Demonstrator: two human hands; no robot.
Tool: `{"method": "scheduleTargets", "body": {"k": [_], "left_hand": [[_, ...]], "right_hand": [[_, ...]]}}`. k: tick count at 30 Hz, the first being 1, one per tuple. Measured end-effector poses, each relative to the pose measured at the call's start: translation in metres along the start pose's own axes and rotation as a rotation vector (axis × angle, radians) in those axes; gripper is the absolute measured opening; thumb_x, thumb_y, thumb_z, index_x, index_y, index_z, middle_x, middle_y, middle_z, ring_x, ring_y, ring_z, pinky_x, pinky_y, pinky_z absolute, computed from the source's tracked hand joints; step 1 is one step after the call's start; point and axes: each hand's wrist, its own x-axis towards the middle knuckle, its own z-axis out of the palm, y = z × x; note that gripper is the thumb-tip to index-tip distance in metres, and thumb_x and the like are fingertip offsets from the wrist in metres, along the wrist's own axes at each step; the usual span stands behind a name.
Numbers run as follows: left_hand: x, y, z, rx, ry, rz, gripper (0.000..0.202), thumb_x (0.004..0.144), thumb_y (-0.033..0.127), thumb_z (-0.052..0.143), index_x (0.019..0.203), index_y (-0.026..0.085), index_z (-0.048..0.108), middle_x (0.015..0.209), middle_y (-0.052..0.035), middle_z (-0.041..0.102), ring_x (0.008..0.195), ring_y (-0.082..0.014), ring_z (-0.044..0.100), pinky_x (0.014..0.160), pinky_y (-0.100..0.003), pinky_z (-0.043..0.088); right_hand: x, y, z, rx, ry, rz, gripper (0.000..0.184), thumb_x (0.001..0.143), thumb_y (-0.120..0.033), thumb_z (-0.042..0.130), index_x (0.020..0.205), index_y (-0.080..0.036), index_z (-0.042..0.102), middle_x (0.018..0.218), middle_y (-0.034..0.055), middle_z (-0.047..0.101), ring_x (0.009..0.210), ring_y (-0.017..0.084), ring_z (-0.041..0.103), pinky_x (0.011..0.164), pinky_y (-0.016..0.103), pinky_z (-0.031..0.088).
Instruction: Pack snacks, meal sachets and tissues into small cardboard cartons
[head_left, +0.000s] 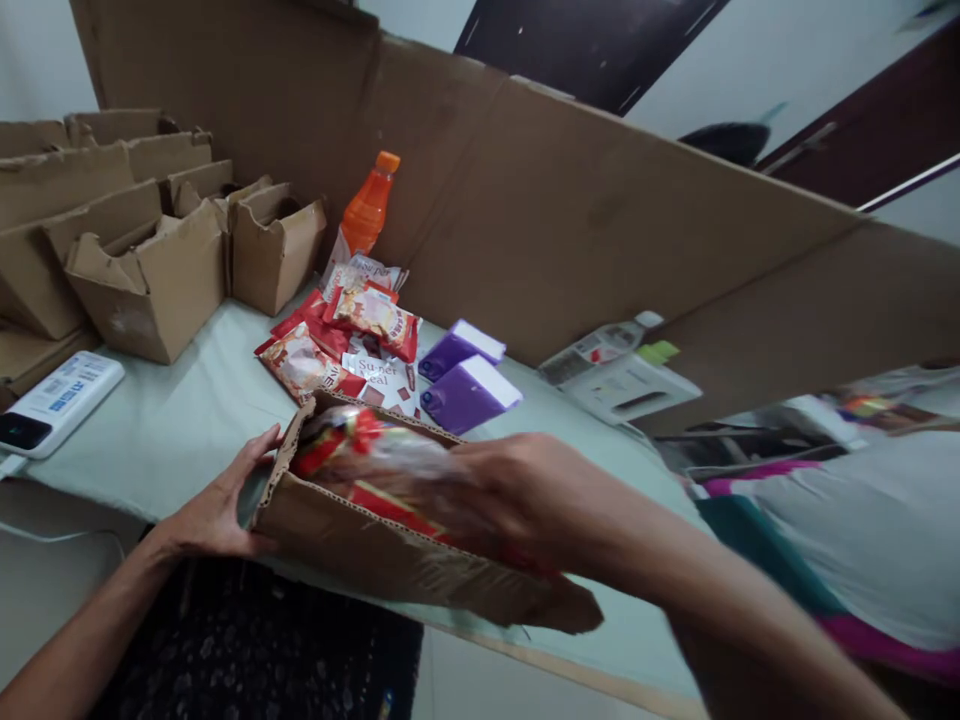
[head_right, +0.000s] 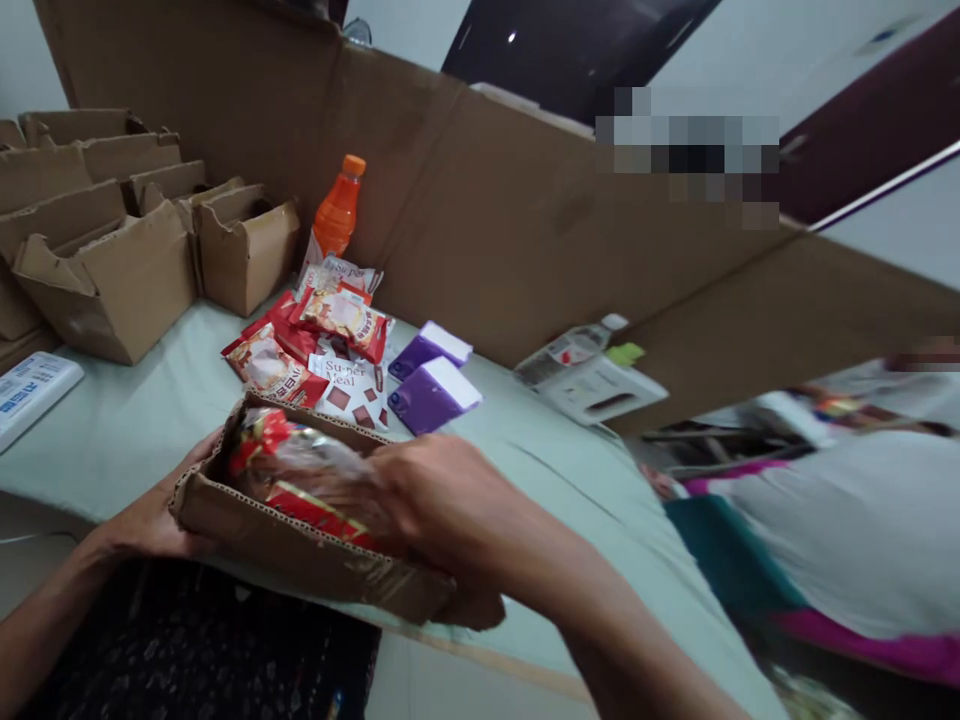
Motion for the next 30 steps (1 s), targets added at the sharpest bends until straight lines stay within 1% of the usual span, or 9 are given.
{"method": "scheduleTargets", "body": {"k": [3, 8, 13, 15, 17, 21, 24, 27, 30], "left_hand": [[0.002, 0.003, -0.002, 0.004, -0.022, -0.006, 0.118, 0.072, 0.053, 0.089, 0.165, 0.028, 0.020, 0.170, -0.0159, 0.027, 0.153, -0.0411, 0.037, 0.127, -0.060, 0.031], [0.004, 0.009, -0.004, 0.066, -0.064, 0.055, 0.107, 0.075, 0.049, 0.087, 0.162, 0.031, 0.026, 0.166, -0.0131, 0.032, 0.153, -0.0400, 0.034, 0.129, -0.061, 0.027], [0.007, 0.010, -0.007, 0.096, -0.061, 0.055, 0.100, 0.081, 0.049, 0.082, 0.162, 0.033, 0.025, 0.165, -0.0118, 0.032, 0.153, -0.0401, 0.033, 0.129, -0.062, 0.025], [0.007, 0.010, -0.009, 0.129, -0.058, 0.059, 0.100, 0.083, 0.048, 0.081, 0.163, 0.035, 0.022, 0.166, -0.0105, 0.032, 0.154, -0.0406, 0.032, 0.129, -0.062, 0.025], [0.005, 0.014, -0.010, 0.191, -0.065, 0.058, 0.101, 0.084, 0.045, 0.079, 0.164, 0.038, 0.018, 0.171, -0.0083, 0.024, 0.156, -0.0420, 0.028, 0.130, -0.062, 0.023], [-0.007, 0.040, -0.010, 0.326, -0.025, 0.127, 0.098, 0.087, 0.034, 0.073, 0.166, 0.037, 0.016, 0.176, -0.0050, 0.013, 0.159, -0.0411, 0.021, 0.130, -0.062, 0.024], [-0.007, 0.069, -0.007, 0.342, 0.103, 0.275, 0.089, 0.086, 0.024, 0.072, 0.163, 0.035, 0.030, 0.170, -0.0037, 0.031, 0.157, -0.0342, 0.030, 0.130, -0.055, 0.030], [0.003, 0.090, 0.000, 0.372, 0.201, 0.378, 0.082, 0.084, 0.015, 0.073, 0.158, 0.035, 0.043, 0.156, -0.0019, 0.053, 0.146, -0.0293, 0.048, 0.126, -0.049, 0.041], [0.011, 0.100, 0.009, 0.404, 0.318, 0.414, 0.074, 0.082, 0.015, 0.073, 0.150, 0.036, 0.054, 0.145, 0.0003, 0.063, 0.134, -0.0276, 0.059, 0.116, -0.048, 0.053]], "right_hand": [[0.023, -0.011, 0.011, -0.060, -0.276, -0.023, 0.028, 0.085, -0.007, 0.059, 0.061, -0.019, 0.064, 0.056, -0.0015, 0.062, 0.047, 0.010, 0.049, 0.049, 0.025, 0.032], [0.032, -0.012, 0.019, 0.104, -0.199, -0.107, 0.025, 0.096, -0.014, 0.056, 0.082, -0.023, 0.074, 0.079, 0.0007, 0.076, 0.066, 0.014, 0.066, 0.061, 0.026, 0.046], [0.035, -0.005, 0.019, 0.133, -0.326, -0.122, 0.018, 0.097, -0.015, 0.060, 0.098, -0.023, 0.077, 0.094, 0.0026, 0.080, 0.082, 0.019, 0.074, 0.074, 0.029, 0.055], [0.027, 0.001, 0.012, 0.166, -0.239, -0.143, 0.027, 0.097, -0.019, 0.062, 0.120, -0.023, 0.074, 0.116, 0.0053, 0.079, 0.102, 0.021, 0.075, 0.087, 0.033, 0.058], [0.008, 0.009, 0.004, 0.206, -0.047, -0.132, 0.034, 0.098, -0.024, 0.061, 0.131, -0.024, 0.070, 0.130, 0.0066, 0.075, 0.114, 0.022, 0.073, 0.095, 0.034, 0.058], [-0.043, 0.020, -0.004, 0.261, 0.369, -0.022, 0.025, 0.102, -0.030, 0.057, 0.118, -0.029, 0.077, 0.109, 0.0034, 0.081, 0.096, 0.019, 0.078, 0.081, 0.030, 0.062], [-0.070, 0.023, 0.001, 0.265, 0.503, 0.085, 0.019, 0.099, -0.029, 0.063, 0.108, -0.031, 0.079, 0.095, 0.0013, 0.082, 0.082, 0.018, 0.077, 0.068, 0.028, 0.062], [-0.082, 0.023, 0.011, 0.237, 0.619, 0.162, 0.015, 0.095, -0.024, 0.067, 0.102, -0.030, 0.078, 0.094, 0.0026, 0.081, 0.081, 0.019, 0.076, 0.069, 0.031, 0.063], [-0.087, 0.027, 0.021, 0.250, 0.669, 0.163, 0.015, 0.093, -0.021, 0.068, 0.103, -0.030, 0.076, 0.094, 0.0032, 0.079, 0.081, 0.018, 0.075, 0.069, 0.030, 0.061]]}}
